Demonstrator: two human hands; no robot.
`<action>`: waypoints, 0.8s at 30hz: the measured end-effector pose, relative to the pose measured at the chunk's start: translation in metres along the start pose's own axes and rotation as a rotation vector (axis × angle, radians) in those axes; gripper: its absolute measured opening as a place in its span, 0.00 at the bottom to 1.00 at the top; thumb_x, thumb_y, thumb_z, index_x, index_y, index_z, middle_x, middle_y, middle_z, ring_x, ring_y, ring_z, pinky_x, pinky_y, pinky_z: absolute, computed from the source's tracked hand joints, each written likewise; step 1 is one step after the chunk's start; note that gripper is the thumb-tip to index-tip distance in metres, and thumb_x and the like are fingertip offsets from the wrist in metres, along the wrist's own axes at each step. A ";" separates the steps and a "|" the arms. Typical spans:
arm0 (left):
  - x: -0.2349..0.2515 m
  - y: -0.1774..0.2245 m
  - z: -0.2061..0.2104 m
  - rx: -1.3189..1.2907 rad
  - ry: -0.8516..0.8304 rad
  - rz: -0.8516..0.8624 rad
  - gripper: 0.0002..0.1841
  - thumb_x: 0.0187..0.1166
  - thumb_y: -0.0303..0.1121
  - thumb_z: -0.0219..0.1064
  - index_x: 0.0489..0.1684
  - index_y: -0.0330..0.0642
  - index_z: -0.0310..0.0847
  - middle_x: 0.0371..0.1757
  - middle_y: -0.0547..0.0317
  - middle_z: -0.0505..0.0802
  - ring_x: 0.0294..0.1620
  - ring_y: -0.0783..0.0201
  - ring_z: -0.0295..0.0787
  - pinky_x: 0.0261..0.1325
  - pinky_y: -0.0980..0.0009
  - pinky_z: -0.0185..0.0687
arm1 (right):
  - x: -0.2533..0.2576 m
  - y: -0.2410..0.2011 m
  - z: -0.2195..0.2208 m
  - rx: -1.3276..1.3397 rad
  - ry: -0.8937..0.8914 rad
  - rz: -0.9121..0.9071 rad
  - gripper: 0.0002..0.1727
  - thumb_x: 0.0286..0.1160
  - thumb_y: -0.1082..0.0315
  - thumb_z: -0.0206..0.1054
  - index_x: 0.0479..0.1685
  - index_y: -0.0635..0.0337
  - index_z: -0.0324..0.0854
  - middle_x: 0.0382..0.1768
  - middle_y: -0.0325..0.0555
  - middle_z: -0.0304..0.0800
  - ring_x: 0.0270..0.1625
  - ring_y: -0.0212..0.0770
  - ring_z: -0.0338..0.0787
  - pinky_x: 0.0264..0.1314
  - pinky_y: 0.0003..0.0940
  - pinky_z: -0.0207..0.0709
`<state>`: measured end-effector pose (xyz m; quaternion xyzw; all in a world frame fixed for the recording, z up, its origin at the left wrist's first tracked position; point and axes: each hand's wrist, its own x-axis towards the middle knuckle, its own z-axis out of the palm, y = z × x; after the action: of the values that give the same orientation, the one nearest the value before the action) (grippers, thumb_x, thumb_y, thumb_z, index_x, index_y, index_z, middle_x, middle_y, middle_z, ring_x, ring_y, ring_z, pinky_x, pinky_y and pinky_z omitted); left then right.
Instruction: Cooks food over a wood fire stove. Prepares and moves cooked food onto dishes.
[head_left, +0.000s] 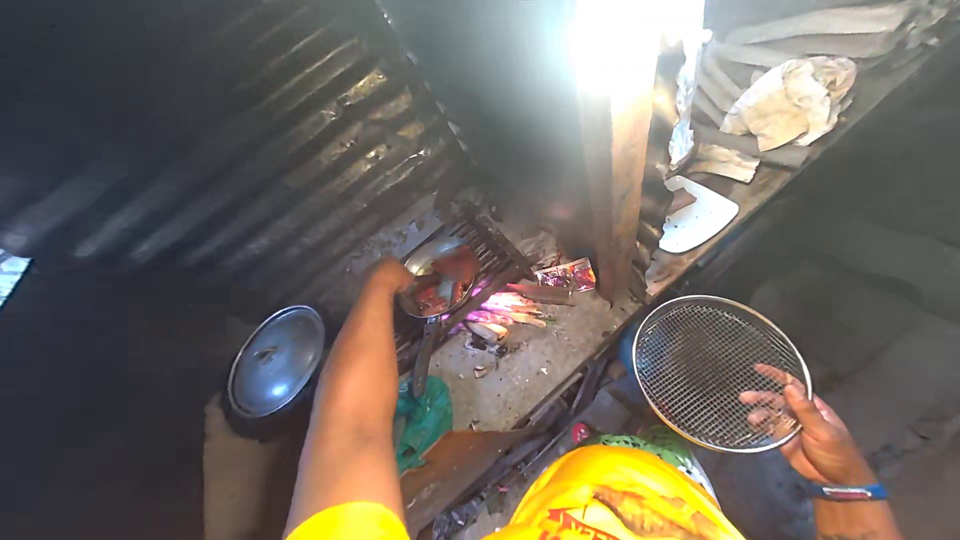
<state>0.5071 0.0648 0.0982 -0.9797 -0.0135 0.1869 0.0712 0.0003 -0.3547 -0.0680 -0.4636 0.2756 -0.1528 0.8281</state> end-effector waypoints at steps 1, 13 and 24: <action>0.003 0.005 0.009 -0.004 0.023 -0.019 0.21 0.82 0.41 0.68 0.47 0.23 0.85 0.56 0.23 0.89 0.63 0.27 0.85 0.63 0.25 0.75 | 0.002 0.001 0.000 -0.011 -0.006 0.006 0.36 0.79 0.42 0.66 0.77 0.57 0.70 0.41 0.46 0.98 0.33 0.39 0.98 0.32 0.29 0.93; 0.003 -0.009 0.056 -0.133 0.162 -0.101 0.20 0.83 0.46 0.64 0.48 0.34 0.88 0.56 0.29 0.91 0.60 0.29 0.88 0.56 0.23 0.77 | 0.013 -0.002 0.012 -0.061 -0.033 0.030 0.34 0.81 0.44 0.65 0.77 0.58 0.69 0.40 0.47 0.98 0.34 0.40 0.98 0.32 0.31 0.93; 0.013 -0.017 0.063 -0.288 0.106 -0.026 0.21 0.89 0.45 0.57 0.53 0.37 0.90 0.59 0.31 0.91 0.64 0.31 0.87 0.62 0.24 0.75 | 0.029 -0.006 0.029 -0.097 -0.071 0.029 0.33 0.83 0.47 0.63 0.78 0.60 0.68 0.42 0.48 0.97 0.36 0.41 0.99 0.34 0.32 0.94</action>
<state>0.4963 0.0909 0.0383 -0.9880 -0.0493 0.1300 -0.0671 0.0411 -0.3525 -0.0596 -0.5042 0.2596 -0.1107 0.8162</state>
